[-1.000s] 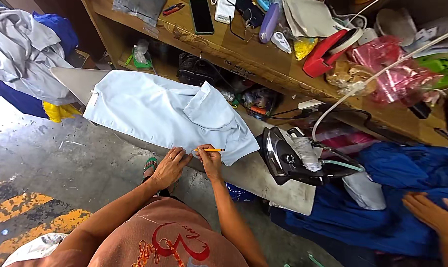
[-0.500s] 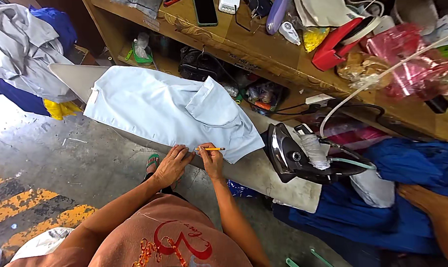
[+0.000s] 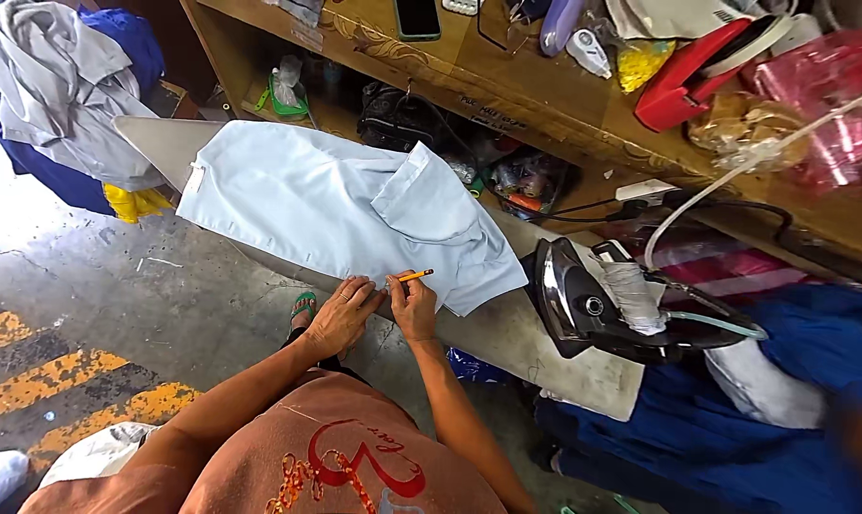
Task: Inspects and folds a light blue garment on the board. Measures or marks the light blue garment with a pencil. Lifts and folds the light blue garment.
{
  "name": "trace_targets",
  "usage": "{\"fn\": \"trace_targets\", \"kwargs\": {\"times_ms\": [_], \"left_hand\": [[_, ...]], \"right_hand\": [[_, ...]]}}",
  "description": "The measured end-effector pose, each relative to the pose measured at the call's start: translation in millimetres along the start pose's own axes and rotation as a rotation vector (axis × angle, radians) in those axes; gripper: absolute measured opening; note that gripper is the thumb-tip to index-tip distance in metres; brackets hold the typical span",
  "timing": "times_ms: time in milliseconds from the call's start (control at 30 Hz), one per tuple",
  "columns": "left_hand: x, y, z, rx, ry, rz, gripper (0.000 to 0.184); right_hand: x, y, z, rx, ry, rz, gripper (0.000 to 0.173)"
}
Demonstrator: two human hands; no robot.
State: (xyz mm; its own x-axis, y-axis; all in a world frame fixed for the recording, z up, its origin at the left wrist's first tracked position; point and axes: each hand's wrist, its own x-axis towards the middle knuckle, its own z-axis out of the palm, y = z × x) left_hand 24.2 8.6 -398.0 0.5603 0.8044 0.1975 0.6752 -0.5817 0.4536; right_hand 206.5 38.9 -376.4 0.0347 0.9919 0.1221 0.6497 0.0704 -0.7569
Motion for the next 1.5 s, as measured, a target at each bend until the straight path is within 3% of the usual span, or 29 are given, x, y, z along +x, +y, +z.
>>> {"fn": "trace_targets", "kwargs": {"times_ms": [167,333,500,567,700,833,933,1033,1133,1267,1500], "left_hand": [[1,0,-2,0.002,0.005,0.003,0.052],[1,0,-2,0.016,-0.003,0.001,0.052],[1,0,-3,0.002,0.008,0.002,0.047],[0,0,-1,0.025,0.004,-0.003,0.047],[3,1,-2,0.045,-0.003,-0.014,0.052],[3,4,-2,0.027,-0.001,-0.007,0.051],[2,2,-15,-0.093,0.013,-0.007,0.044],[-3,-24,-55,-0.098,0.099,-0.093,0.03],[-11,-81,-95,0.024,0.073,-0.151,0.024],[-15,-130,-121,0.121,-0.005,0.02,0.018],[-2,-140,-120,0.106,-0.078,0.223,0.019]], "right_hand": [[-6,1,0,0.043,-0.048,-0.043,0.021],[7,-1,-3,-0.017,-0.075,0.074,0.027],[-6,9,4,-0.024,-0.062,-0.115,0.027],[-3,9,1,-0.003,-0.093,-0.094,0.028],[21,-1,-21,0.377,-0.15,0.2,0.025],[23,-20,-1,0.76,-0.107,0.222,0.028],[16,-9,23,0.745,-0.097,0.209,0.031],[10,-8,29,0.627,-0.096,0.13,0.032],[6,-11,33,0.537,-0.056,0.102,0.033],[3,-15,39,0.471,0.005,0.116,0.035],[3,-24,39,0.407,0.052,0.196,0.036]]}}
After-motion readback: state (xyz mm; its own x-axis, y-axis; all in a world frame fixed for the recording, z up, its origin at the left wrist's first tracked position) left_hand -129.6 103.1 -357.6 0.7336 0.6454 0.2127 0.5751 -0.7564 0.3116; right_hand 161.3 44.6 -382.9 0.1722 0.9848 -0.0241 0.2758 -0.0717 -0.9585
